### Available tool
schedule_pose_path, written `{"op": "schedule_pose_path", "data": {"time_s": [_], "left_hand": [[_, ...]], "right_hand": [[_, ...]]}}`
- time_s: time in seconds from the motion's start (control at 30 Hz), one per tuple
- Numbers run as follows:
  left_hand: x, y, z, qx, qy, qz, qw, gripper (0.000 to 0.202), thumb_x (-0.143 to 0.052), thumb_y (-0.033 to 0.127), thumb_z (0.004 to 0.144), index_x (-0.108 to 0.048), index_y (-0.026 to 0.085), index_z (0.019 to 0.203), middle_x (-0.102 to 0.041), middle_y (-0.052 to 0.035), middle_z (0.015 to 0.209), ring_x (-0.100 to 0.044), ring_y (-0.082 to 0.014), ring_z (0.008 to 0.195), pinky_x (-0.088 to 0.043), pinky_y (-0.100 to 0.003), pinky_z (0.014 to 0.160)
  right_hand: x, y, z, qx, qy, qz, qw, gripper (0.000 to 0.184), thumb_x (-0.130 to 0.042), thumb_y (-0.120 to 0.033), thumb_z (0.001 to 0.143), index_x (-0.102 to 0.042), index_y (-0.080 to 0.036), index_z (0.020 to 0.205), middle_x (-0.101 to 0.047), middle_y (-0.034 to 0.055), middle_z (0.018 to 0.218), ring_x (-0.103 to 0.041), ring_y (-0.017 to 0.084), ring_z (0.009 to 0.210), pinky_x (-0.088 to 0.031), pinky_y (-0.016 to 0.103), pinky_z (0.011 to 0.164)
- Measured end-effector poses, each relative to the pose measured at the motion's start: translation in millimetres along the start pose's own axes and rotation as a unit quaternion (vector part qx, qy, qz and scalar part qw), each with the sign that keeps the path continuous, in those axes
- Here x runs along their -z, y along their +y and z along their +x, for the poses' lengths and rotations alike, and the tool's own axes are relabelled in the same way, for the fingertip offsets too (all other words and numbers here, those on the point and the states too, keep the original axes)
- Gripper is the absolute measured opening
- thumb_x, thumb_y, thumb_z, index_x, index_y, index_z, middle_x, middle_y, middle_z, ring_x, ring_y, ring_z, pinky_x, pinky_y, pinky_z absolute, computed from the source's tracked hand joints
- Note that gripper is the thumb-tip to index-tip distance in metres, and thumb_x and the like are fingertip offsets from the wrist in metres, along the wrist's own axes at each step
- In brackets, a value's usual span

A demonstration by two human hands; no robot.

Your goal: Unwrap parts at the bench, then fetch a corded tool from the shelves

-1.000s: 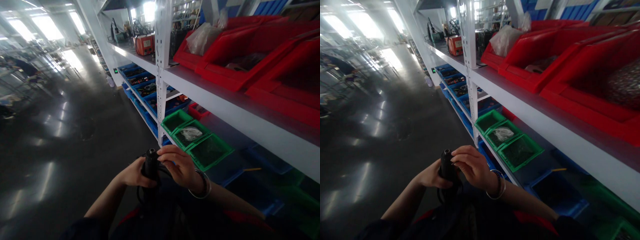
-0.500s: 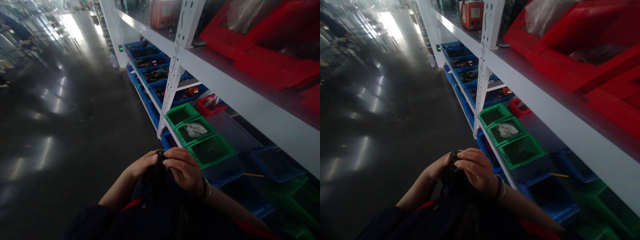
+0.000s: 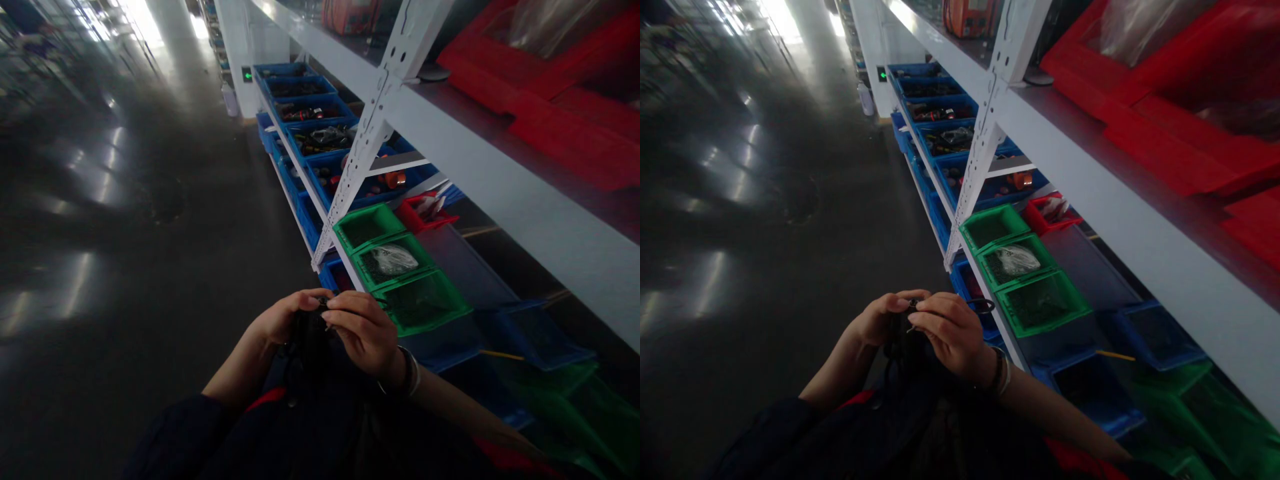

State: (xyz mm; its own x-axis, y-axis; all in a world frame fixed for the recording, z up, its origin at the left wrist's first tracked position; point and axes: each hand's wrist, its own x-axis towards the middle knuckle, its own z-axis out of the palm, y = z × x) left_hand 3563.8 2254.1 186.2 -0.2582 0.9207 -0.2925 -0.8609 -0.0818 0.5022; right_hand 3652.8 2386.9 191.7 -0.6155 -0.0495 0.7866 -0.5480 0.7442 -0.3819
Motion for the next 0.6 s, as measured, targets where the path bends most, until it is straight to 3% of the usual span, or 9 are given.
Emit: {"op": "schedule_pose_path", "data": {"time_s": [0.13,0.2,0.23,0.27,0.33,0.4,0.43,0.5,0.6], "left_hand": [[5.8,1.6,-0.6,0.0,0.005,-0.008,1.0,0.035,-0.066,0.029,0.054,-0.055,0.009,0.081,-0.057,-0.003,0.062,-0.052,-0.0103,0.052,-0.041,-0.018,0.051],[8.9,3.1,-0.5,-0.002,0.002,0.004,1.0,0.037,-0.063,0.031,0.055,-0.055,0.009,0.083,-0.06,-0.0054,0.066,-0.056,-0.0144,0.056,-0.043,-0.022,0.053],[10.3,4.0,-0.4,-0.006,-0.003,0.018,1.0,0.038,-0.062,0.033,0.055,-0.055,0.008,0.084,-0.061,-0.0067,0.068,-0.058,-0.0166,0.058,-0.044,-0.024,0.054],[11.4,5.0,-0.3,-0.011,-0.006,0.032,0.999,0.039,-0.061,0.035,0.055,-0.056,0.008,0.083,-0.061,-0.0075,0.069,-0.059,-0.0182,0.06,-0.045,-0.025,0.055],[12.5,6.9,-0.3,-0.016,-0.003,0.052,0.999,0.039,-0.059,0.038,0.055,-0.056,0.008,0.08,-0.061,-0.0074,0.068,-0.059,-0.0191,0.06,-0.046,-0.027,0.056],[12.1,8.4,-0.9,-0.012,0.008,0.056,0.998,0.038,-0.059,0.039,0.055,-0.055,0.009,0.078,-0.06,-0.0065,0.066,-0.058,-0.0181,0.059,-0.045,-0.026,0.056],[11.4,9.0,-1.5,-0.012,0.011,0.059,0.998,0.038,-0.059,0.039,0.054,-0.056,0.009,0.078,-0.06,-0.0063,0.066,-0.058,-0.0181,0.059,-0.045,-0.026,0.056],[9.3,9.9,-2.6,-0.01,0.009,0.062,0.998,0.039,-0.061,0.039,0.054,-0.056,0.009,0.079,-0.061,-0.0068,0.067,-0.059,-0.0183,0.06,-0.045,-0.025,0.055],[6.6,10.8,-3.7,0.0,0.01,0.055,0.998,0.04,-0.062,0.037,0.054,-0.055,0.009,0.081,-0.062,-0.0073,0.07,-0.059,-0.0177,0.062,-0.045,-0.025,0.056]], "right_hand": [[-0.6,-3.4,4.6,-0.025,-0.016,0.02,0.999,0.028,-0.059,-0.003,0.065,-0.062,-0.014,0.09,-0.058,0.0012,0.095,-0.052,-0.003,0.102,-0.048,0.011,0.093],[1.9,-2.7,10.3,-0.13,-0.029,0.083,0.988,0.02,-0.056,-0.01,0.071,-0.065,-0.015,0.088,-0.057,0.0015,0.091,-0.052,-0.005,0.095,-0.047,0.007,0.085],[3.5,-1.4,14.2,-0.211,-0.026,0.137,0.968,0.016,-0.055,-0.016,0.074,-0.065,-0.014,0.086,-0.057,0.0018,0.088,-0.052,-0.007,0.089,-0.047,0.005,0.079],[5.0,0.7,18.9,-0.298,-0.02,0.199,0.933,0.018,-0.054,-0.023,0.076,-0.065,-0.013,0.086,-0.056,0.002,0.085,-0.051,-0.007,0.081,-0.045,0.005,0.071],[7.7,5.9,29.3,-0.437,-0.008,0.323,0.84,0.029,-0.056,-0.036,0.075,-0.062,-0.011,0.087,-0.056,0.0017,0.078,-0.047,-0.008,0.065,-0.04,0.006,0.059],[9.3,11.1,39.3,-0.508,-0.025,0.404,0.76,0.039,-0.06,-0.043,0.07,-0.059,-0.009,0.089,-0.056,0.0009,0.071,-0.045,-0.006,0.058,-0.04,0.007,0.055],[9.9,13.1,43.5,-0.524,-0.041,0.424,0.738,0.042,-0.062,-0.044,0.068,-0.058,-0.009,0.09,-0.055,0.0006,0.069,-0.046,-0.006,0.057,-0.04,0.008,0.054],[10.9,15.6,50.0,-0.531,-0.067,0.437,0.723,0.045,-0.064,-0.045,0.066,-0.056,-0.008,0.089,-0.054,0.0001,0.066,-0.048,-0.005,0.057,-0.042,0.008,0.055],[12.6,16.4,56.5,-0.513,-0.108,0.408,0.747,0.047,-0.062,-0.046,0.068,-0.054,-0.006,0.092,-0.056,0.0002,0.068,-0.049,-0.005,0.056,-0.043,0.007,0.055]]}}
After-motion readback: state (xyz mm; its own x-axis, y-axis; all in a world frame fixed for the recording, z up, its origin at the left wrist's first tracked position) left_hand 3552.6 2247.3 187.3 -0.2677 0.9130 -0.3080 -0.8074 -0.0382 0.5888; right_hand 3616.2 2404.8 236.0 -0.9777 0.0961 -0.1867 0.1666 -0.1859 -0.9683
